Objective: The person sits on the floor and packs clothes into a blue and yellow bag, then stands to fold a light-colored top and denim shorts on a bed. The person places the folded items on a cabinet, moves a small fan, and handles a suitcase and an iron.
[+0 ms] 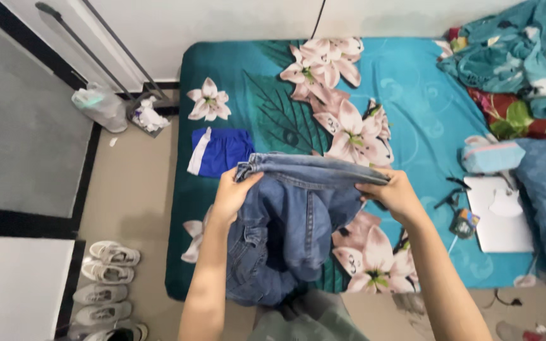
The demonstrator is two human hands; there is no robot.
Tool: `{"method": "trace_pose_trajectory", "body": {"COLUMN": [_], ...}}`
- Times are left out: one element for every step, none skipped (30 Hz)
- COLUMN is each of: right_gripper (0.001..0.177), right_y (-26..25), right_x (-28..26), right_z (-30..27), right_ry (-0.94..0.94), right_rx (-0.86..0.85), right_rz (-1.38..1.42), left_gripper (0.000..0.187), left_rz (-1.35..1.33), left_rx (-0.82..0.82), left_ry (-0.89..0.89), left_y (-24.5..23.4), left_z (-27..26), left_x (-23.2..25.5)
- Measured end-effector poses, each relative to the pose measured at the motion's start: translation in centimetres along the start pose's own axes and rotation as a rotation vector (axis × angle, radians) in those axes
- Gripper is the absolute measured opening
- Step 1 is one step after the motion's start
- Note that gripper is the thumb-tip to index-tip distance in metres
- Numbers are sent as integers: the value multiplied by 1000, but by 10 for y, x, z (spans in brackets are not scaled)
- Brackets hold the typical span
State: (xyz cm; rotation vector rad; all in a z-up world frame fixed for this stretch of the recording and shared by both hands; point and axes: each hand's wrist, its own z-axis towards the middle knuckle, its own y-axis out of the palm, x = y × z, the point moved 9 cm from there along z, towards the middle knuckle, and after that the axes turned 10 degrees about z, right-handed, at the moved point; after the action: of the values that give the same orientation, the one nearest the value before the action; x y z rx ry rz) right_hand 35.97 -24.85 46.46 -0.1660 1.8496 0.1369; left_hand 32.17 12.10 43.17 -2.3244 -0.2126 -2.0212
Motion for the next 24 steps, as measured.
{"method": "trace_pose_trajectory", "body": {"right_gripper": [17, 18, 19, 20, 22, 23, 23, 24, 24, 26, 28, 30, 28, 27, 25, 26, 28, 29, 30, 31, 31, 33, 34, 35], "right_y": [-2, -1, -1, -2, -3, -4, -4, -6, -8, -10, -11, -14, -17, -18, -20, -22, -24, -28, -33, -38, -41, -44, -47, -50], "right_x": [-3, -8, -15, -24, -34, -46, -59, -74, -89, -105, -123, -140, -158, -173, -187, -199, -209, -219, -230, -232, -232, -229, -224, -215], "right_z": [20, 43, 64, 85, 106, 125, 142, 157, 171, 182, 195, 206, 215, 221, 225, 229, 233, 235, 237, 235, 233, 232, 231, 228], "right_ry": [-22, -49, -77, -92, -106, -124, -148, -175, -202, -247, -291, -334, -389, -438, -486, -501, -517, -528, -558, -580, -601, -608, -616, -619], "right_rx": [0, -2, -4, 4, 11, 24, 34, 48, 62, 74, 87, 101, 117, 132, 148, 167, 186, 201, 222, 246, 269, 275, 280, 282], "right_rz": [37, 73, 110, 108, 105, 105, 95, 85, 75, 65, 54, 45, 28, 11, -6, 18, 41, 62, 50, 42, 34, 33, 31, 25], "left_gripper": [18, 19, 20, 21, 21, 22, 23, 23, 23, 24, 24, 25, 26, 26, 26, 26, 26, 26, 26, 27, 27, 28, 29, 29], "left_rz": [-2, 5, 12, 22, 29, 37, 45, 57, 69, 79, 98, 117, 136, 128, 118, 106, 104, 100, 96, 94, 92, 89, 95, 97], "left_rx": [14, 42, 70, 95, 109, 118, 126, 151, 176, 200, 231, 261, 290, 294, 297, 301, 292, 286, 280, 253, 226, 200, 171, 145], "left_ry": [-21, -29, -36, -43, -11, 23, 57, 52, 47, 38, 52, 64, 77, 121, 165, 212, 239, 262, 285, 300, 314, 323, 325, 321], "left_y": [1, 1, 2, 3, 5, 7, 9, 11, 12, 14, 16, 18, 20, 26, 33, 37, 41, 46, 51, 56, 60, 62, 64, 65], "left_z": [20, 40, 59, 79, 97, 115, 131, 145, 158, 170, 184, 197, 210, 220, 231, 242, 254, 264, 273, 279, 285, 291, 296, 296], "left_x": [-1, 1, 4, 9, 19, 30, 42, 52, 62, 71, 83, 94, 106, 117, 129, 142, 153, 162, 169, 172, 172, 170, 165, 155]}}
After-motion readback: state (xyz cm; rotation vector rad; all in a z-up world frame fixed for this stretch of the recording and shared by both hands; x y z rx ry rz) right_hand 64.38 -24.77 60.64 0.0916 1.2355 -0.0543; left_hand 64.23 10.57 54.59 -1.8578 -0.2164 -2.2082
